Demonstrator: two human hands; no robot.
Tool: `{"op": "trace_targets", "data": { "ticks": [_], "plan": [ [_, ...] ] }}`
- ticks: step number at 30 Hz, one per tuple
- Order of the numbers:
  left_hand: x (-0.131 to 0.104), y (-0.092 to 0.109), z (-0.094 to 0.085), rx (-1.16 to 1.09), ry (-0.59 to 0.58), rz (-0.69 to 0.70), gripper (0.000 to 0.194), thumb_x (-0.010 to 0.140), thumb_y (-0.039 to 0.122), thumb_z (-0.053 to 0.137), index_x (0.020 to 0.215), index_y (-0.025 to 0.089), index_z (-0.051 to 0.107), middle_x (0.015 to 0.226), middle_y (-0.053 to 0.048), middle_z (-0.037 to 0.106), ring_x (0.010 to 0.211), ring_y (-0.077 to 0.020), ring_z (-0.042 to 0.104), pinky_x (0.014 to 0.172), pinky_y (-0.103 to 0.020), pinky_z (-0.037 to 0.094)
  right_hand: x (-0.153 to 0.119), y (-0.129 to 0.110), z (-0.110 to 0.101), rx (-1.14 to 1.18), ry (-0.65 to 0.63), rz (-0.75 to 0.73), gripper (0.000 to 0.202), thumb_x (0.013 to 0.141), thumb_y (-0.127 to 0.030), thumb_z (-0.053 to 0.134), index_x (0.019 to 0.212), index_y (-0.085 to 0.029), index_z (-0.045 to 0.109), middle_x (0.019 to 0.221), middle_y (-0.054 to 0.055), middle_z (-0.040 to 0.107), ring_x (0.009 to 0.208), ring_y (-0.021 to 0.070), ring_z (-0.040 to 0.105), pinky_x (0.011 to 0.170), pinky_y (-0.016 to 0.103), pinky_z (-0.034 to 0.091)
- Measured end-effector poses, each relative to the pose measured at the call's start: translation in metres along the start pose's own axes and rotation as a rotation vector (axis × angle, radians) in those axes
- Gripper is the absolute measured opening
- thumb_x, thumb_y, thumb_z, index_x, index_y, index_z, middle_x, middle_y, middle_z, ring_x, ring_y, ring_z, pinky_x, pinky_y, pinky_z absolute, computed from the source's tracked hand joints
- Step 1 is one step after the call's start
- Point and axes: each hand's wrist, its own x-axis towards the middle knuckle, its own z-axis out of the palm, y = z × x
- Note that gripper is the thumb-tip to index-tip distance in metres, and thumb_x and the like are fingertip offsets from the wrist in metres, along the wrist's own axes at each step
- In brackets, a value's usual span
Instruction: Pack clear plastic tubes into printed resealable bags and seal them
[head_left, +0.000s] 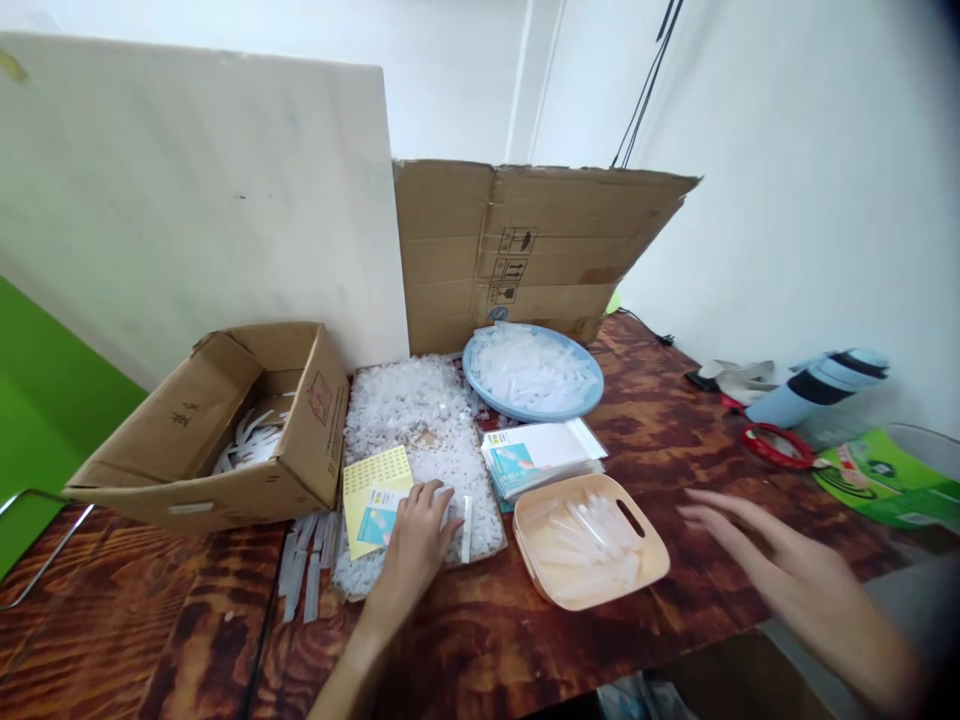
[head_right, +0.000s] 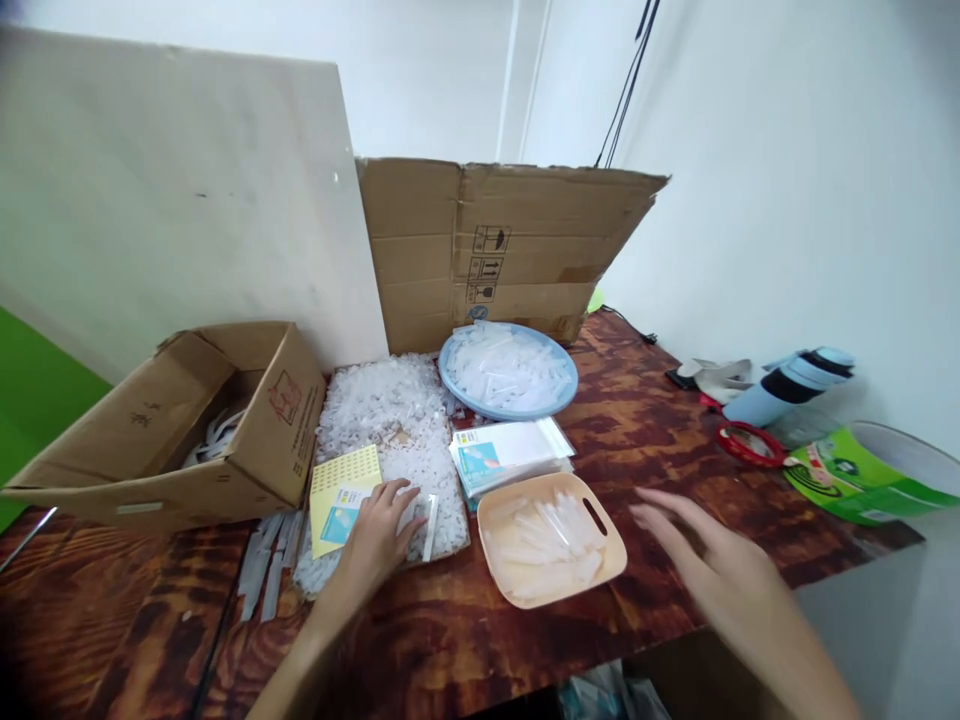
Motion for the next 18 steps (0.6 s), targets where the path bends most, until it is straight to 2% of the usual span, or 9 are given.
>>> {"op": "trace_targets", "data": {
  "ticks": [1, 2, 4, 6, 9, 11, 13, 16, 18],
  "plan": [
    [0.002, -0.004, 0.0, 0.029, 0.009, 0.006, 0.033, 0.094, 0.023, 0.061, 0.127, 0.02, 0.061, 0.133, -0.014, 0.062, 0.126, -0.0332, 0.054, 0.1, -0.051, 0.046, 0.027, -0.014, 0.021, -0.059, -0.134, -0.107, 0.037, 0.084, -0.054, 0.066, 0.098, -0.023, 0.081, 0.102, 0.018, 0.078, 0.091, 0.0295, 0.075, 0.081, 0.041, 0.049],
    [0.002, -0.009, 0.0, 0.05, 0.013, 0.006, 0.036, 0.093, 0.022, 0.061, 0.129, 0.02, 0.059, 0.137, -0.014, 0.06, 0.13, -0.0329, 0.052, 0.105, -0.053, 0.043, 0.055, -0.029, 0.045, -0.1, -0.21, -0.219, 0.036, 0.092, -0.048, 0.056, 0.104, -0.023, 0.079, 0.109, 0.016, 0.077, 0.098, 0.028, 0.074, 0.084, 0.039, 0.05],
    [-0.001, -0.02, -0.001, 0.073, -0.011, -0.013, 0.041, 0.09, 0.015, 0.063, 0.13, 0.02, 0.058, 0.14, -0.014, 0.059, 0.135, -0.0312, 0.048, 0.112, -0.054, 0.036, 0.107, -0.057, 0.096, -0.255, -0.329, -0.448, 0.035, 0.099, -0.033, 0.045, 0.112, -0.02, 0.075, 0.116, 0.012, 0.075, 0.106, 0.0261, 0.071, 0.09, 0.034, 0.051],
    [-0.007, -0.034, -0.004, 0.07, -0.057, -0.053, 0.048, 0.084, 0.007, 0.064, 0.13, 0.021, 0.059, 0.14, -0.012, 0.059, 0.136, -0.0295, 0.049, 0.116, -0.052, 0.033, 0.15, -0.077, 0.146, -0.419, -0.422, -0.587, 0.034, 0.098, -0.019, 0.044, 0.114, -0.02, 0.074, 0.118, 0.01, 0.074, 0.11, 0.0241, 0.068, 0.094, 0.031, 0.049],
    [-0.021, -0.053, -0.013, 0.041, -0.065, -0.116, 0.057, 0.077, -0.002, 0.06, 0.129, 0.023, 0.06, 0.143, -0.011, 0.056, 0.137, -0.028, 0.048, 0.118, -0.05, 0.032, 0.193, -0.088, 0.202, -0.511, -0.54, -0.664, 0.034, 0.086, -0.008, 0.057, 0.112, -0.021, 0.075, 0.114, 0.011, 0.074, 0.103, 0.0248, 0.07, 0.085, 0.028, 0.05],
    [-0.026, -0.058, -0.021, 0.014, -0.031, -0.134, 0.059, 0.076, -0.004, 0.055, 0.127, 0.024, 0.061, 0.143, -0.009, 0.056, 0.136, -0.0271, 0.048, 0.117, -0.048, 0.033, 0.208, -0.086, 0.223, -0.56, -0.608, -0.706, 0.035, 0.081, -0.006, 0.062, 0.11, -0.022, 0.076, 0.11, 0.011, 0.075, 0.098, 0.0249, 0.071, 0.079, 0.027, 0.049],
    [-0.021, -0.057, -0.03, -0.025, -0.014, -0.135, 0.052, 0.08, -0.002, 0.053, 0.123, 0.024, 0.064, 0.137, -0.009, 0.06, 0.13, -0.0263, 0.053, 0.112, -0.044, 0.039, 0.215, -0.081, 0.232, -0.584, -0.641, -0.737, 0.031, 0.08, -0.007, 0.064, 0.104, -0.022, 0.077, 0.104, 0.011, 0.075, 0.094, 0.0252, 0.071, 0.076, 0.027, 0.047],
    [0.01, -0.045, -0.038, -0.077, -0.032, -0.131, 0.032, 0.091, 0.01, 0.052, 0.116, 0.024, 0.067, 0.118, -0.007, 0.068, 0.113, -0.0236, 0.063, 0.1, -0.037, 0.047, 0.217, -0.077, 0.232, -0.567, -0.614, -0.752, 0.02, 0.082, -0.01, 0.065, 0.096, -0.019, 0.077, 0.097, 0.012, 0.074, 0.088, 0.026, 0.071, 0.073, 0.028, 0.046],
    [0.042, -0.037, -0.034, -0.077, -0.048, -0.124, 0.025, 0.095, 0.015, 0.052, 0.111, 0.024, 0.07, 0.114, -0.006, 0.07, 0.107, -0.0217, 0.065, 0.095, -0.032, 0.048, 0.214, -0.075, 0.224, -0.522, -0.555, -0.742, 0.017, 0.087, -0.014, 0.063, 0.097, -0.019, 0.075, 0.097, 0.012, 0.074, 0.086, 0.0258, 0.071, 0.072, 0.029, 0.046]
  ]
}}
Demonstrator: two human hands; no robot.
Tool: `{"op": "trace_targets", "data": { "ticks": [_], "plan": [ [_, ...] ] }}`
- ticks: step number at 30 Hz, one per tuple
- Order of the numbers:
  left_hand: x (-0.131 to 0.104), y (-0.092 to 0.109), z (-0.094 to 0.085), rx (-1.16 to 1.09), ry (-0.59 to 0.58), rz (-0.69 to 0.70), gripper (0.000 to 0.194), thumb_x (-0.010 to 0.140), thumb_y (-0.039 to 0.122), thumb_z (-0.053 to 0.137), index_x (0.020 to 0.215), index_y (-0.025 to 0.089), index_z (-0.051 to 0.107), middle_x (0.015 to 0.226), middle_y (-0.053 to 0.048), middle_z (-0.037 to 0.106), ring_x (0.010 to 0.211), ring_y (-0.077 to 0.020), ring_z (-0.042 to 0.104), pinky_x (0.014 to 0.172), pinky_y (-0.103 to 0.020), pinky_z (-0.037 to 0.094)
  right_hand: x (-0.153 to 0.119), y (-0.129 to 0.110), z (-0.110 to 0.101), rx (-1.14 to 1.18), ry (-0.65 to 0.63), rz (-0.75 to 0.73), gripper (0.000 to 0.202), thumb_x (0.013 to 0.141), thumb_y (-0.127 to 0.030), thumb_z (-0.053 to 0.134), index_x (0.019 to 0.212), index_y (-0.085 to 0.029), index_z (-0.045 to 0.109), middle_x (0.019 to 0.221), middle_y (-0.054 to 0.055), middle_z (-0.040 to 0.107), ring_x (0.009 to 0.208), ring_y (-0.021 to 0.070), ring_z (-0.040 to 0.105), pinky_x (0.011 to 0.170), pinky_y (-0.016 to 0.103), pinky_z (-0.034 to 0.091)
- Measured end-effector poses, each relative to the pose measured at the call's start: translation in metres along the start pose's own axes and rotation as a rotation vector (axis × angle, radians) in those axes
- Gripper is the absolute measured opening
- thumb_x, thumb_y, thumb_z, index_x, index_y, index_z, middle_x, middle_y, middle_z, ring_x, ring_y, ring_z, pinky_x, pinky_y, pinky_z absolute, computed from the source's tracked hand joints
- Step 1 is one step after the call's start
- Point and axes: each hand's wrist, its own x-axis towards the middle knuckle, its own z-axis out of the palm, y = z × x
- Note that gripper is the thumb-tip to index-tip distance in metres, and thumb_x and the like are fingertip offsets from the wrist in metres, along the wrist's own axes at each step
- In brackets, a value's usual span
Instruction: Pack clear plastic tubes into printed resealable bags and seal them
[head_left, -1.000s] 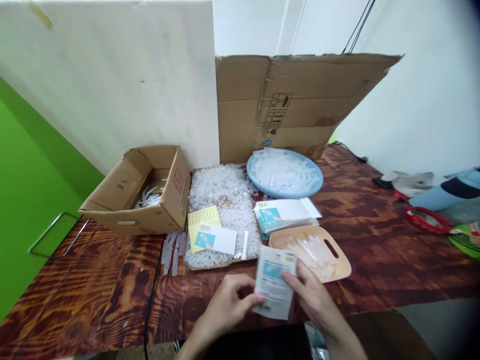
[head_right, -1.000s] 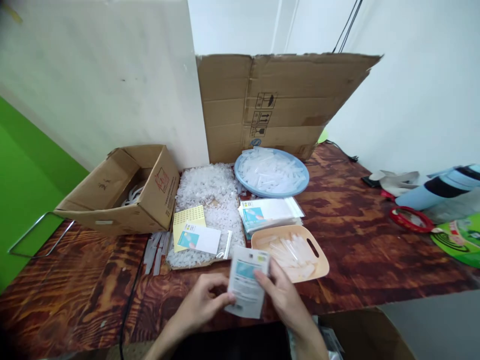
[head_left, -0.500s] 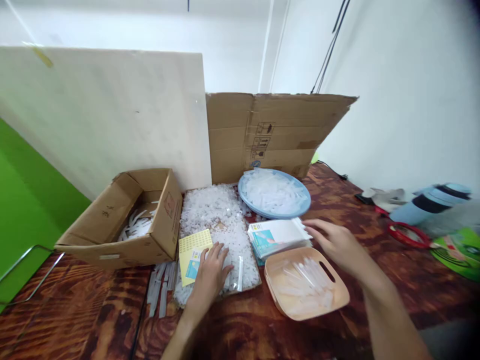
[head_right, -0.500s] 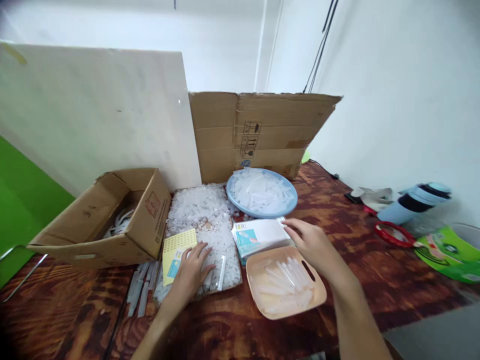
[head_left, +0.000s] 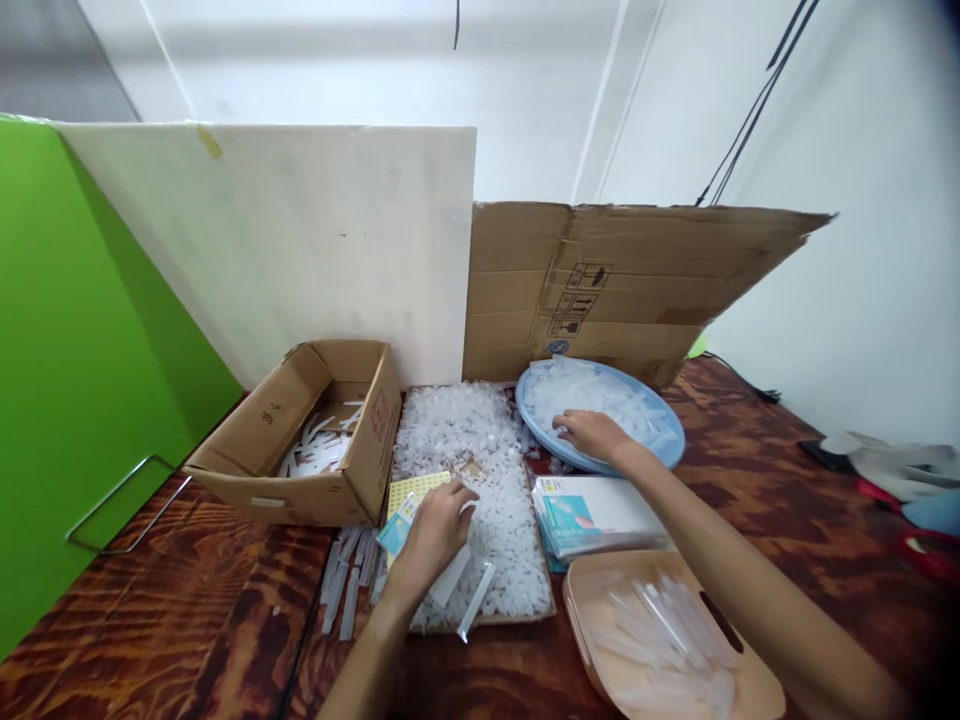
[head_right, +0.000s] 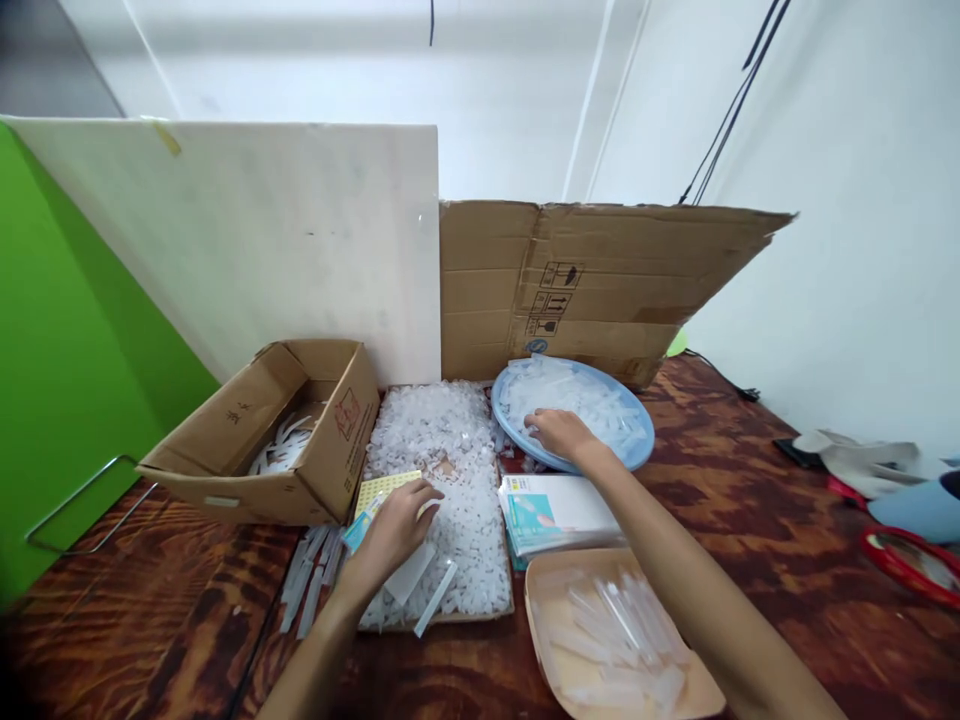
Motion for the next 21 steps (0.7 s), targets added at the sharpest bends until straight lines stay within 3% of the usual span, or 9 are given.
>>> {"op": "trace_targets", "data": {
  "ticks": [4, 8, 13, 19, 21],
  "plan": [
    [0.058, 0.013, 0.026, 0.019, -0.017, -0.025, 0.021, 0.094, 0.017, 0.055, 0.106, 0.02, 0.071, 0.11, -0.009, 0.071, 0.101, -0.0238, 0.068, 0.088, -0.032, 0.049, -0.028, -0.009, -0.014, 0.085, 0.202, 0.062, 0.021, 0.098, -0.028, 0.052, 0.104, -0.018, 0.07, 0.104, 0.012, 0.071, 0.091, 0.025, 0.068, 0.081, 0.032, 0.048],
    [0.089, 0.011, 0.051, 0.024, -0.022, -0.09, 0.02, 0.091, 0.015, 0.056, 0.104, 0.015, 0.071, 0.105, -0.014, 0.072, 0.099, -0.0274, 0.068, 0.085, -0.035, 0.047, -0.071, -0.031, -0.027, 0.203, 0.379, 0.135, 0.026, 0.104, -0.035, 0.041, 0.105, -0.018, 0.06, 0.103, 0.011, 0.071, 0.094, 0.0225, 0.068, 0.084, 0.031, 0.05],
    [0.091, -0.001, 0.057, -0.049, -0.018, -0.129, 0.018, 0.089, 0.014, 0.058, 0.101, 0.017, 0.071, 0.103, -0.014, 0.073, 0.1, -0.0273, 0.068, 0.087, -0.035, 0.046, -0.122, -0.068, -0.029, 0.62, 0.42, 0.262, 0.027, 0.1, -0.047, 0.051, 0.093, -0.022, 0.058, 0.074, 0.001, 0.065, 0.067, 0.0189, 0.066, 0.065, 0.027, 0.05],
    [0.071, -0.017, 0.045, -0.26, 0.046, -0.146, 0.011, 0.088, 0.015, 0.061, 0.097, 0.02, 0.067, 0.096, -0.008, 0.074, 0.091, -0.0228, 0.07, 0.081, -0.032, 0.049, -0.149, -0.119, -0.018, 0.946, 0.362, 0.406, 0.03, 0.098, -0.049, 0.054, 0.098, -0.022, 0.065, 0.065, -0.001, 0.063, 0.054, 0.0177, 0.063, 0.057, 0.027, 0.051],
    [0.062, -0.022, 0.041, -0.349, 0.064, -0.164, 0.012, 0.086, 0.015, 0.063, 0.098, 0.02, 0.063, 0.092, -0.007, 0.075, 0.087, -0.0214, 0.071, 0.078, -0.03, 0.05, -0.15, -0.142, -0.009, 0.958, 0.367, 0.401, 0.029, 0.098, -0.048, 0.055, 0.102, -0.022, 0.069, 0.077, 0.002, 0.069, 0.064, 0.0196, 0.066, 0.062, 0.028, 0.052]
  ]
}}
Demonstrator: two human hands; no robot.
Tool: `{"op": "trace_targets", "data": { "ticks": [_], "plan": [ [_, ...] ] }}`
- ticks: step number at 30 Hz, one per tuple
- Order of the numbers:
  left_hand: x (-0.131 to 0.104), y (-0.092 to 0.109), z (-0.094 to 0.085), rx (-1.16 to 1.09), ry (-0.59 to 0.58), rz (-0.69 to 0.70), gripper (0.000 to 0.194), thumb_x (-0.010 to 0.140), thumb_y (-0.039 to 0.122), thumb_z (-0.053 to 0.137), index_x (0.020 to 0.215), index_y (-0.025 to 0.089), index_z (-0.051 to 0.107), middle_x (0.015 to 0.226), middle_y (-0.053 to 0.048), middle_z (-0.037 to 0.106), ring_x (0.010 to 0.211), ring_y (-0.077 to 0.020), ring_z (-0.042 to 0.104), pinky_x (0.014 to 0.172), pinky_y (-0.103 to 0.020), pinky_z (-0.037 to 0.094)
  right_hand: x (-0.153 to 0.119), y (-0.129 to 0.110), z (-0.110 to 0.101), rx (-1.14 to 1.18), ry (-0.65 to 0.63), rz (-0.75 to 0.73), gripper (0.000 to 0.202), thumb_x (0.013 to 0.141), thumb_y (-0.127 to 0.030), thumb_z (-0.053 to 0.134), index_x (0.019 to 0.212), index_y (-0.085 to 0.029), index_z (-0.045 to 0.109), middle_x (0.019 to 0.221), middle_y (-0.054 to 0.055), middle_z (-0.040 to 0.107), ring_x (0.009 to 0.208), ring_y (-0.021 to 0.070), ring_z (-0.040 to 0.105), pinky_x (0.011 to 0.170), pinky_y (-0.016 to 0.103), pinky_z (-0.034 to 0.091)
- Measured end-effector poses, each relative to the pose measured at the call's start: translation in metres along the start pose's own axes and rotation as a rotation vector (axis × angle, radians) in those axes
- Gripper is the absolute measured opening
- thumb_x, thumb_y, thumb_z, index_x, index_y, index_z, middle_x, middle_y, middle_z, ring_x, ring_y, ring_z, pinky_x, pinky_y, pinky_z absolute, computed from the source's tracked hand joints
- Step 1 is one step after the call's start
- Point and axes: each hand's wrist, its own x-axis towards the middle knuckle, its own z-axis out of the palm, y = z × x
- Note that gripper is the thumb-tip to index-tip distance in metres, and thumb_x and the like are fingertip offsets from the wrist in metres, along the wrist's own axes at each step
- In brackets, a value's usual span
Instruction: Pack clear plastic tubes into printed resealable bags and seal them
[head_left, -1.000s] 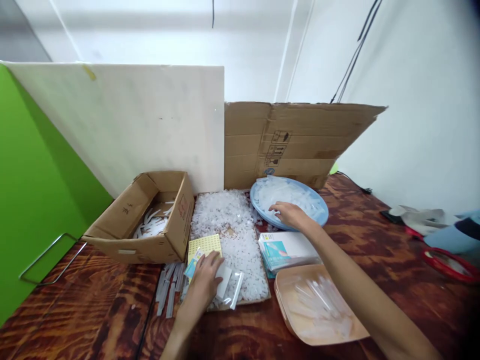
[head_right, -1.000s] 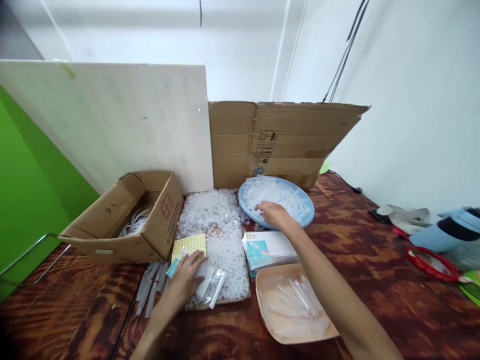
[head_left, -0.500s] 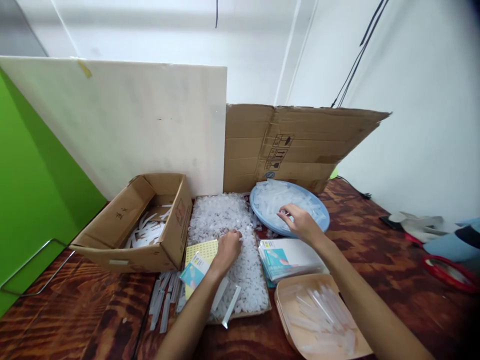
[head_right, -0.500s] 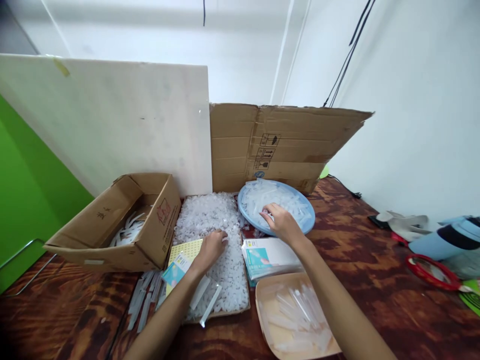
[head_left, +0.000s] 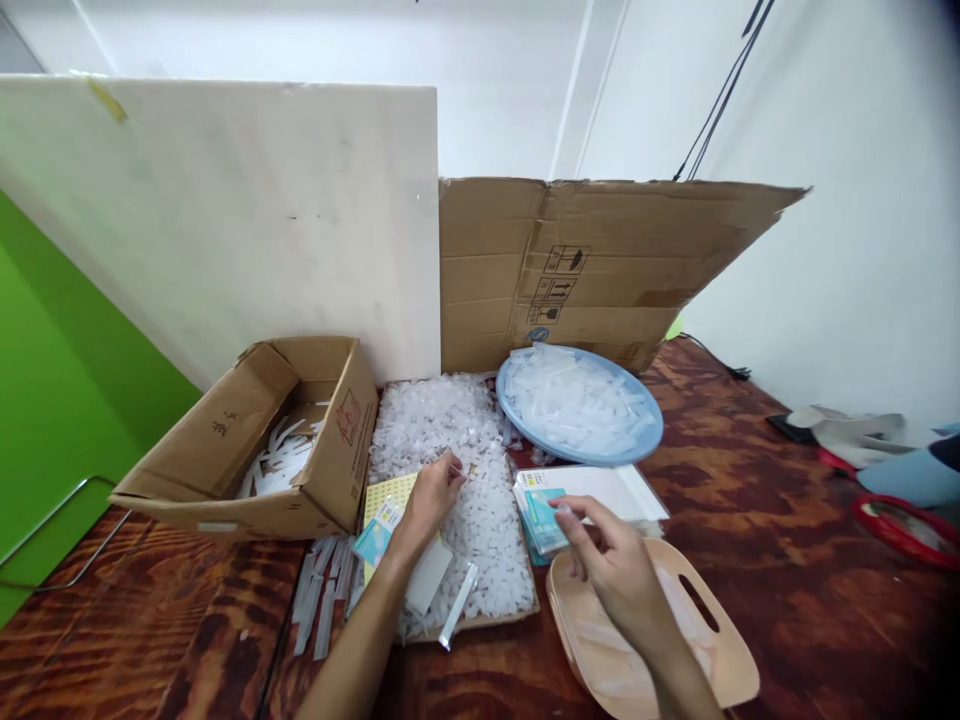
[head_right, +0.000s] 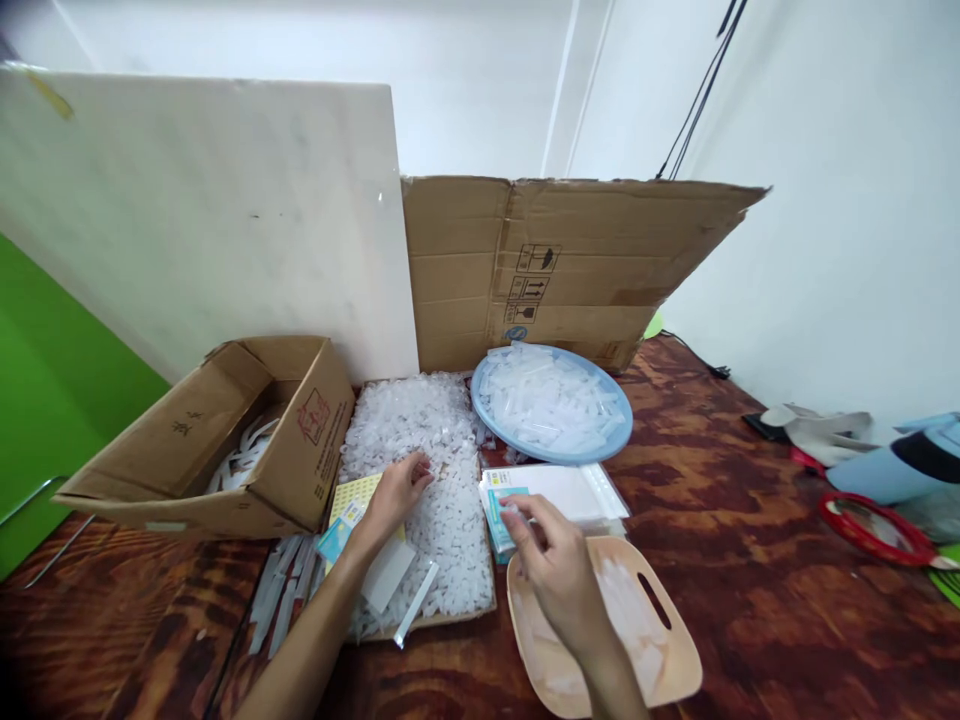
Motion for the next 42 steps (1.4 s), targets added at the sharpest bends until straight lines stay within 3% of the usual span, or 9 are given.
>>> {"op": "trace_targets", "data": {
  "ticks": [3, 7, 12, 16, 23, 28, 33, 36, 42],
  "plan": [
    [-0.015, -0.006, -0.01, -0.134, 0.011, -0.039, 0.019, 0.085, 0.018, 0.065, 0.1, 0.021, 0.056, 0.087, -0.005, 0.075, 0.083, -0.0211, 0.073, 0.075, -0.03, 0.053, -0.014, -0.005, 0.041, -0.018, -0.007, -0.056, 0.027, 0.097, -0.043, 0.057, 0.106, -0.023, 0.073, 0.099, 0.007, 0.072, 0.09, 0.0235, 0.069, 0.079, 0.032, 0.054],
    [-0.04, -0.004, -0.026, -0.293, -0.02, -0.075, 0.025, 0.086, 0.028, 0.066, 0.104, 0.023, 0.048, 0.088, -0.005, 0.076, 0.082, -0.021, 0.075, 0.074, -0.03, 0.056, -0.016, 0.0, 0.098, -0.024, 0.026, -0.06, 0.024, 0.097, -0.033, 0.057, 0.11, -0.021, 0.073, 0.101, 0.009, 0.073, 0.095, 0.0253, 0.068, 0.085, 0.035, 0.054],
    [-0.073, 0.012, -0.042, -0.617, -0.066, -0.144, 0.036, 0.08, 0.034, 0.076, 0.101, 0.021, 0.05, 0.084, -0.004, 0.076, 0.081, -0.0209, 0.075, 0.075, -0.031, 0.057, -0.001, 0.017, 0.133, 0.041, 0.013, -0.122, 0.031, 0.089, -0.022, 0.065, 0.119, -0.024, 0.07, 0.109, 0.009, 0.073, 0.102, 0.0269, 0.068, 0.09, 0.038, 0.053],
    [-0.084, 0.014, -0.046, -0.525, 0.039, -0.183, 0.031, 0.086, 0.045, 0.067, 0.094, 0.016, 0.062, 0.079, -0.007, 0.076, 0.073, -0.0214, 0.074, 0.07, -0.031, 0.057, 0.003, 0.023, 0.139, 0.142, -0.043, -0.124, 0.013, 0.09, -0.026, 0.066, 0.098, -0.023, 0.075, 0.094, 0.007, 0.074, 0.091, 0.0266, 0.069, 0.082, 0.037, 0.054],
    [-0.073, 0.004, -0.039, -0.204, 0.269, -0.214, 0.027, 0.075, 0.039, 0.077, 0.063, 0.018, 0.066, 0.061, -0.002, 0.069, 0.061, -0.0186, 0.064, 0.061, -0.027, 0.046, -0.003, 0.021, 0.129, 0.251, -0.05, -0.028, 0.019, 0.089, -0.033, 0.069, 0.102, -0.022, 0.076, 0.1, 0.006, 0.076, 0.096, 0.0273, 0.07, 0.087, 0.036, 0.052],
    [-0.072, 0.008, -0.035, -0.101, 0.328, -0.185, 0.021, 0.079, 0.036, 0.075, 0.072, 0.02, 0.063, 0.061, 0.001, 0.064, 0.054, -0.016, 0.059, 0.059, -0.027, 0.044, -0.006, 0.021, 0.12, 0.279, -0.056, 0.017, 0.021, 0.089, -0.036, 0.07, 0.102, -0.021, 0.076, 0.101, 0.007, 0.077, 0.096, 0.0276, 0.07, 0.088, 0.037, 0.052],
    [-0.092, 0.019, -0.032, -0.447, 0.043, -0.146, 0.039, 0.092, 0.05, 0.06, 0.113, 0.019, 0.071, 0.096, -0.008, 0.076, 0.082, -0.0213, 0.072, 0.071, -0.031, 0.057, -0.011, 0.019, 0.124, 0.291, -0.063, -0.03, 0.022, 0.092, -0.034, 0.068, 0.108, -0.022, 0.076, 0.104, 0.007, 0.076, 0.099, 0.027, 0.069, 0.089, 0.037, 0.053],
    [-0.107, 0.024, -0.026, -0.744, -0.099, -0.203, 0.045, 0.084, 0.05, 0.071, 0.115, 0.017, 0.073, 0.112, -0.011, 0.075, 0.098, -0.0248, 0.072, 0.086, -0.036, 0.059, -0.015, 0.021, 0.134, 0.266, -0.026, -0.106, 0.025, 0.094, -0.028, 0.064, 0.116, -0.025, 0.075, 0.102, 0.007, 0.074, 0.097, 0.0254, 0.069, 0.087, 0.037, 0.054],
    [-0.123, 0.018, -0.025, -0.897, 0.11, -0.295, 0.043, 0.077, 0.04, 0.081, 0.112, 0.017, 0.074, 0.113, -0.012, 0.076, 0.106, -0.0257, 0.069, 0.094, -0.037, 0.055, -0.019, 0.018, 0.145, 0.146, -0.082, -0.197, 0.039, 0.097, -0.027, 0.058, 0.135, -0.028, 0.064, 0.095, 0.005, 0.063, 0.087, 0.0212, 0.065, 0.079, 0.033, 0.055]
  ]
}}
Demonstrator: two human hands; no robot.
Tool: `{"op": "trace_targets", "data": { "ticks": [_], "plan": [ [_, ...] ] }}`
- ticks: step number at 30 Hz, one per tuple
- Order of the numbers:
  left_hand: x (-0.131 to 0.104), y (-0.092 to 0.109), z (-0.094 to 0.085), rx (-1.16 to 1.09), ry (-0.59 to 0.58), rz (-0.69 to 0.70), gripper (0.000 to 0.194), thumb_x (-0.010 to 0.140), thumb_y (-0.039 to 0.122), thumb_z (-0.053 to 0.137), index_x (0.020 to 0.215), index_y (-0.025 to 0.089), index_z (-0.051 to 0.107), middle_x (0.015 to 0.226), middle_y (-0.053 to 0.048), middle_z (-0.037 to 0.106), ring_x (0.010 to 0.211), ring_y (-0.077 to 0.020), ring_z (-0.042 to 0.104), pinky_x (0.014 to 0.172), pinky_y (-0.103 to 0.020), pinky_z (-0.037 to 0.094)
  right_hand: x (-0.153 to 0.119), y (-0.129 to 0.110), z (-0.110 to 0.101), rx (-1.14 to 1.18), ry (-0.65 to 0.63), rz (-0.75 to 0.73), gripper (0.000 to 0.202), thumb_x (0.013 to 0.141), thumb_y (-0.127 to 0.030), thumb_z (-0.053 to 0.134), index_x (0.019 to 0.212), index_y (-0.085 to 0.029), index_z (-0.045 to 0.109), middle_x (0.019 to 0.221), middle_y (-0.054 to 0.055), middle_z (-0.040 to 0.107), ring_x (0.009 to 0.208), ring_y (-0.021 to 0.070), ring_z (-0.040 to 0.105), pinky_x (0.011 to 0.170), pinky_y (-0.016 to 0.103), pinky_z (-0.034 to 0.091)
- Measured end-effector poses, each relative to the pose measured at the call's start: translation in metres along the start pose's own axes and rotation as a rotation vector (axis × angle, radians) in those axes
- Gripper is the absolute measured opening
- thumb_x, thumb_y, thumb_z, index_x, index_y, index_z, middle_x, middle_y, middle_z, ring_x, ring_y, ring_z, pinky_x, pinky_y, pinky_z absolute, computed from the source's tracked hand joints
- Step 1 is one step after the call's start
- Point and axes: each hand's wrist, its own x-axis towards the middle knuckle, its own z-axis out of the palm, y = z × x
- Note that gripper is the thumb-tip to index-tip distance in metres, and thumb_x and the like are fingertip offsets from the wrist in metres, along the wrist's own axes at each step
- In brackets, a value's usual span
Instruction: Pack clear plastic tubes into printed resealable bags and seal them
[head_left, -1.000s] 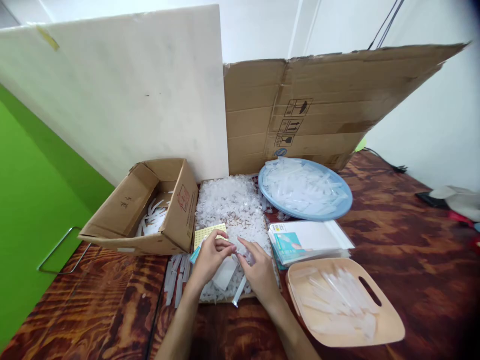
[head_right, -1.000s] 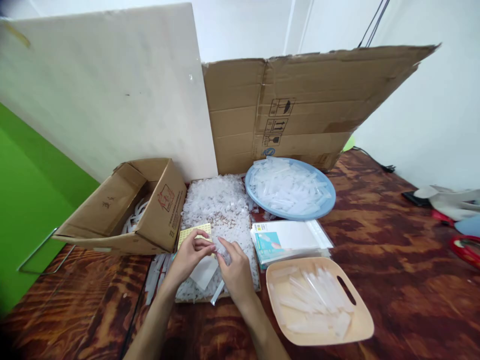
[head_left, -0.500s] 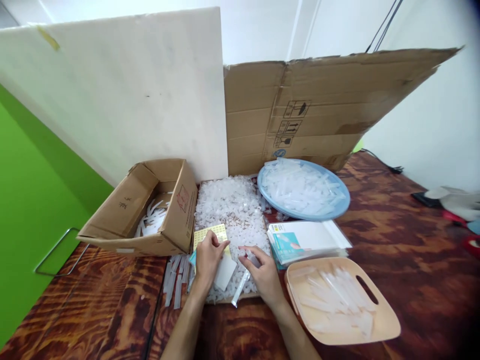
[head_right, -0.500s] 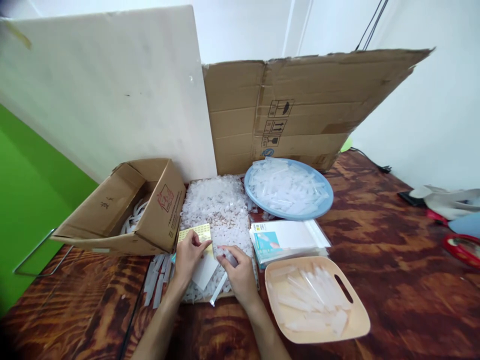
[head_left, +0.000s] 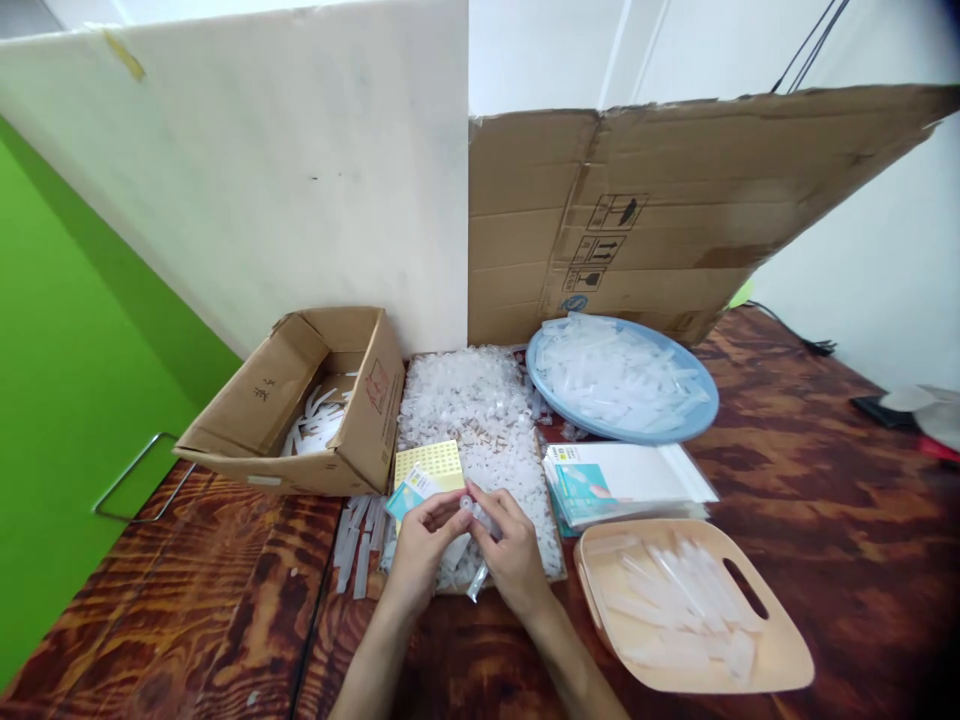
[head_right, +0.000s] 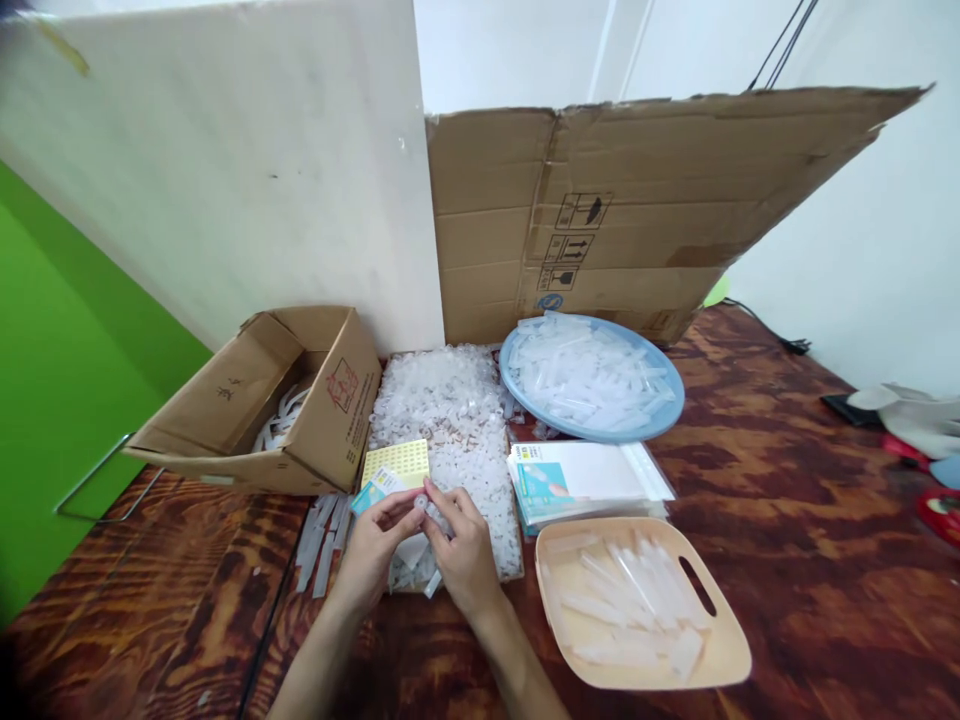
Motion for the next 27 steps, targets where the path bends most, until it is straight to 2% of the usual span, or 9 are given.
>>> {"op": "trace_targets", "data": {
  "ticks": [3, 6, 8, 11, 15, 20, 27],
  "plan": [
    [-0.003, 0.006, -0.01, 0.092, 0.087, 0.068, 0.038, 0.073, 0.036, 0.084, 0.104, 0.016, 0.074, 0.104, -0.009, 0.076, 0.097, -0.0229, 0.071, 0.088, -0.033, 0.056, 0.0, -0.008, -0.006, -0.037, -0.086, -0.069, 0.046, 0.1, -0.026, 0.05, 0.146, -0.026, 0.052, 0.103, 0.008, 0.063, 0.095, 0.0227, 0.065, 0.084, 0.035, 0.055],
    [-0.007, 0.013, -0.017, 0.169, 0.1, 0.087, 0.033, 0.069, 0.033, 0.086, 0.094, 0.016, 0.073, 0.088, -0.005, 0.075, 0.084, -0.0198, 0.07, 0.078, -0.029, 0.057, -0.002, -0.015, -0.014, -0.062, -0.18, -0.135, 0.047, 0.101, -0.022, 0.044, 0.148, -0.024, 0.048, 0.111, 0.01, 0.066, 0.104, 0.0252, 0.065, 0.091, 0.038, 0.053],
    [-0.01, 0.016, -0.019, 0.21, 0.094, 0.095, 0.031, 0.068, 0.033, 0.086, 0.089, 0.016, 0.072, 0.083, -0.004, 0.074, 0.079, -0.0184, 0.069, 0.074, -0.027, 0.056, -0.003, -0.018, -0.018, -0.085, -0.211, -0.128, 0.041, 0.1, -0.022, 0.046, 0.141, -0.022, 0.051, 0.11, 0.01, 0.069, 0.101, 0.0258, 0.066, 0.09, 0.039, 0.054],
    [-0.013, 0.018, -0.02, 0.278, 0.097, 0.111, 0.029, 0.069, 0.036, 0.085, 0.085, 0.016, 0.071, 0.079, -0.003, 0.073, 0.077, -0.0192, 0.069, 0.072, -0.028, 0.055, -0.006, -0.021, -0.022, -0.119, -0.203, -0.082, 0.024, 0.098, -0.023, 0.052, 0.122, -0.023, 0.056, 0.102, 0.008, 0.07, 0.094, 0.0253, 0.069, 0.082, 0.037, 0.055],
    [-0.015, 0.018, -0.021, 0.375, 0.051, 0.122, 0.027, 0.072, 0.037, 0.083, 0.086, 0.017, 0.072, 0.082, -0.005, 0.075, 0.079, -0.021, 0.071, 0.073, -0.029, 0.056, -0.008, -0.022, -0.028, -0.156, -0.2, -0.111, 0.014, 0.096, -0.02, 0.053, 0.108, -0.024, 0.058, 0.098, 0.007, 0.07, 0.092, 0.0254, 0.068, 0.08, 0.036, 0.053],
    [-0.017, 0.022, -0.022, 0.569, -0.018, 0.191, 0.024, 0.077, 0.039, 0.081, 0.088, 0.019, 0.073, 0.084, -0.004, 0.075, 0.08, -0.0208, 0.071, 0.073, -0.028, 0.055, -0.009, -0.021, -0.034, -0.146, -0.226, -0.131, 0.014, 0.097, -0.019, 0.054, 0.107, -0.024, 0.061, 0.098, 0.007, 0.07, 0.094, 0.0258, 0.067, 0.082, 0.037, 0.052],
    [-0.022, 0.031, -0.02, 0.721, -0.106, 0.33, 0.021, 0.083, 0.039, 0.078, 0.091, 0.02, 0.074, 0.081, -0.003, 0.076, 0.076, -0.02, 0.071, 0.072, -0.027, 0.054, -0.016, -0.021, -0.04, -0.035, -0.256, -0.051, 0.01, 0.098, -0.023, 0.055, 0.106, -0.025, 0.062, 0.099, 0.005, 0.069, 0.095, 0.0236, 0.066, 0.085, 0.035, 0.051]
  ]
}}
